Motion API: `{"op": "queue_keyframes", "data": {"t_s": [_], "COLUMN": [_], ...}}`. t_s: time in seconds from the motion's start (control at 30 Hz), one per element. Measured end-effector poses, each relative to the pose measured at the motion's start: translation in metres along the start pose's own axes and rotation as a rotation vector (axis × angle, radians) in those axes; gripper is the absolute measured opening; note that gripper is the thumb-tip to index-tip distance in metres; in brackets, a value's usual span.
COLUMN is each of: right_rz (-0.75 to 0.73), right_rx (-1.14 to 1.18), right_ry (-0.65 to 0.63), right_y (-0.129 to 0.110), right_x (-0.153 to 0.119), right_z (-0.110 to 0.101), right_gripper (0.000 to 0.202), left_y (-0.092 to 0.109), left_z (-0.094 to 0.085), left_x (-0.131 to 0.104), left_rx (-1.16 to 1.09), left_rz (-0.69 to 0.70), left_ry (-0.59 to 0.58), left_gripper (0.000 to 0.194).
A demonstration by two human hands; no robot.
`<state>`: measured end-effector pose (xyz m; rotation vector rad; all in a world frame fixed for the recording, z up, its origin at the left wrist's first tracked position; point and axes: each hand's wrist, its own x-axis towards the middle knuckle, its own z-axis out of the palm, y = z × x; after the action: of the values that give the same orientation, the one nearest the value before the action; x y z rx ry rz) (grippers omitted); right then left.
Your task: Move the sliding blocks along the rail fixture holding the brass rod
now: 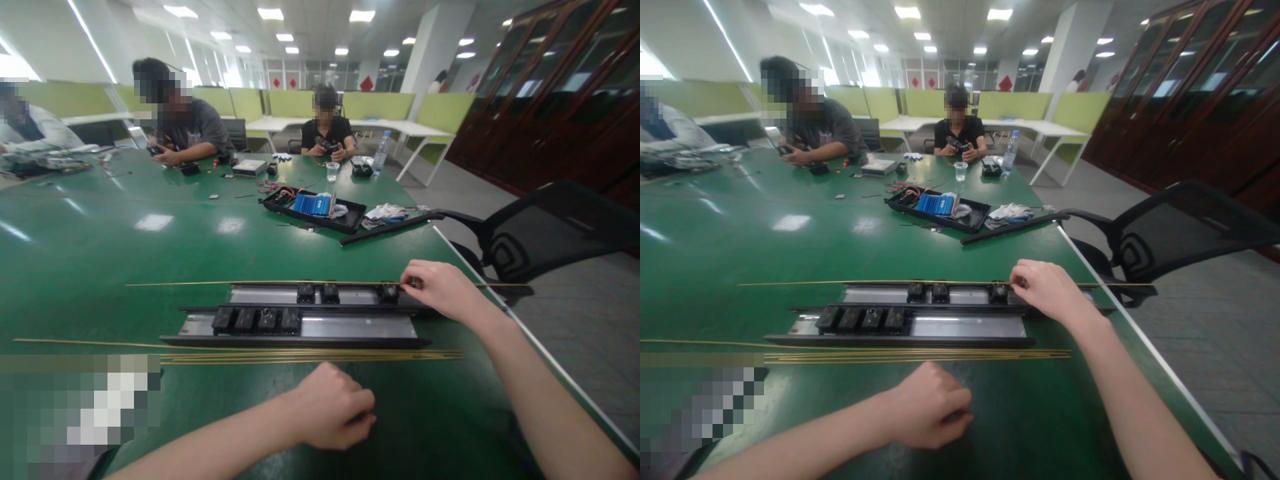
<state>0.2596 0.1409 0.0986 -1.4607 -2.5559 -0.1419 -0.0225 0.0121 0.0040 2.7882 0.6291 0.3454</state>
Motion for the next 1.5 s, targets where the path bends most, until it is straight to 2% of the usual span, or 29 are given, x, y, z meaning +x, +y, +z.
{"op": "queue_keyframes", "data": {"t_s": [1.5], "right_rz": [0.079], "right_rx": [0.022], "right_ry": [-0.063], "right_y": [0.02], "right_x": [-0.009], "right_z": [-0.007], "right_gripper": [0.014], "left_y": [-0.002], "left_z": [0.003], "left_x": [-0.001], "left_rx": [-0.022], "left_rz": [-0.003], "left_ry": [0.019], "left_gripper": [0.022]}}
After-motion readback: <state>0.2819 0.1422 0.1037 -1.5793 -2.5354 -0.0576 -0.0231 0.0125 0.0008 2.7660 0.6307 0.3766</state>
